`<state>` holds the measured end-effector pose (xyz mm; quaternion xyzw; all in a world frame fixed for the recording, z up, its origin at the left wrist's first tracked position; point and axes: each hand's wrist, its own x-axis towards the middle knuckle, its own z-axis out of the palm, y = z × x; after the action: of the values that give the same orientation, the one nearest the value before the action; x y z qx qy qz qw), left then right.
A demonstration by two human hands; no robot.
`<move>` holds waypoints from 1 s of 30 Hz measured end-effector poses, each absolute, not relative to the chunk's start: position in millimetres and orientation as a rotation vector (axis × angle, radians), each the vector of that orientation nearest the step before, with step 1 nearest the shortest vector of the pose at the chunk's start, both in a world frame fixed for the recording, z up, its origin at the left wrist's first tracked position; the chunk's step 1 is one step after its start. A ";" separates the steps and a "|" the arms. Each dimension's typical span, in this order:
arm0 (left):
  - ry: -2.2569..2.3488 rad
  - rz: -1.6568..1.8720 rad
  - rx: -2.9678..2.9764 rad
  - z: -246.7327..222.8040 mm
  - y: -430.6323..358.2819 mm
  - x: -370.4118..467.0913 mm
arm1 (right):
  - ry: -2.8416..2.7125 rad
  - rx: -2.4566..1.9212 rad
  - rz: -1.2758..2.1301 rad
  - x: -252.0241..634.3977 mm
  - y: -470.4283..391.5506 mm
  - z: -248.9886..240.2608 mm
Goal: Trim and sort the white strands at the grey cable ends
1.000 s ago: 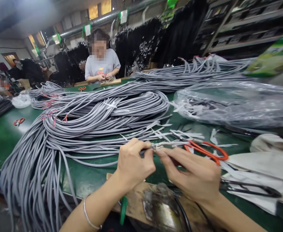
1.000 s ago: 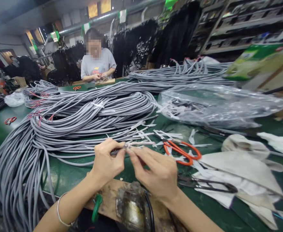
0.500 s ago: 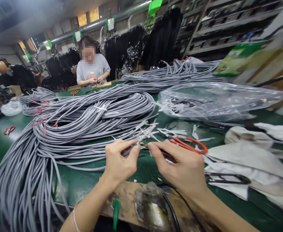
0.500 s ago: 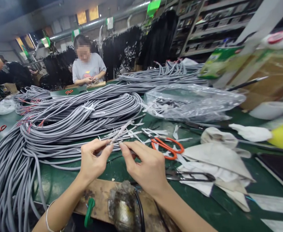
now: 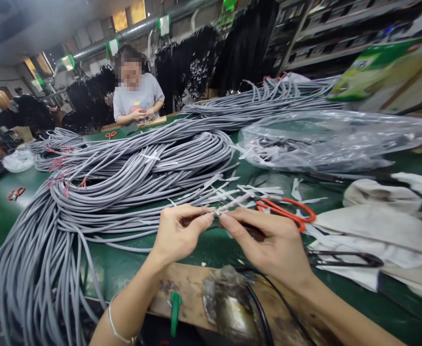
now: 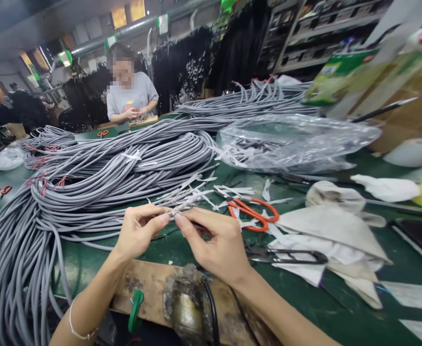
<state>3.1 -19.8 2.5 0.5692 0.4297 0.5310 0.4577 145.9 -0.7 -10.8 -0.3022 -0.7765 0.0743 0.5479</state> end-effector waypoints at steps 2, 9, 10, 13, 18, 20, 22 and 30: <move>1.008 1.285 1.252 2.4 -16.5 3.6 | -1.819 -0.676 0.096 142.6 -5.8 -10.0; 1.081 1.573 0.828 6.6 2.7 -6.5 | -2.020 -0.204 -0.034 123.1 -25.0 -7.6; 1.076 1.530 0.854 6.3 2.6 -6.5 | -1.963 -0.363 -0.019 125.1 -20.9 -8.9; 1.050 1.461 0.969 3.7 -2.1 -2.5 | -1.790 -0.782 -0.038 136.6 -2.5 -13.1; 1.073 1.422 1.092 2.5 -9.3 -0.7 | -1.801 -0.914 0.103 143.0 9.9 -14.9; 1.070 1.382 1.156 3.6 -10.1 -2.3 | -1.804 -0.907 0.188 139.3 8.0 -13.9; 1.069 1.353 1.196 4.6 -10.6 -3.1 | -1.781 -0.892 0.256 136.2 5.8 -12.4; 1.058 1.337 1.146 6.3 -13.6 -0.5 | -1.716 -0.868 0.492 138.1 3.7 -9.5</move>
<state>-0.5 -13.6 6.3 0.4774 0.4406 0.5569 0.5175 138.1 3.7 -9.5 -0.3663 -0.7240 0.2076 0.5464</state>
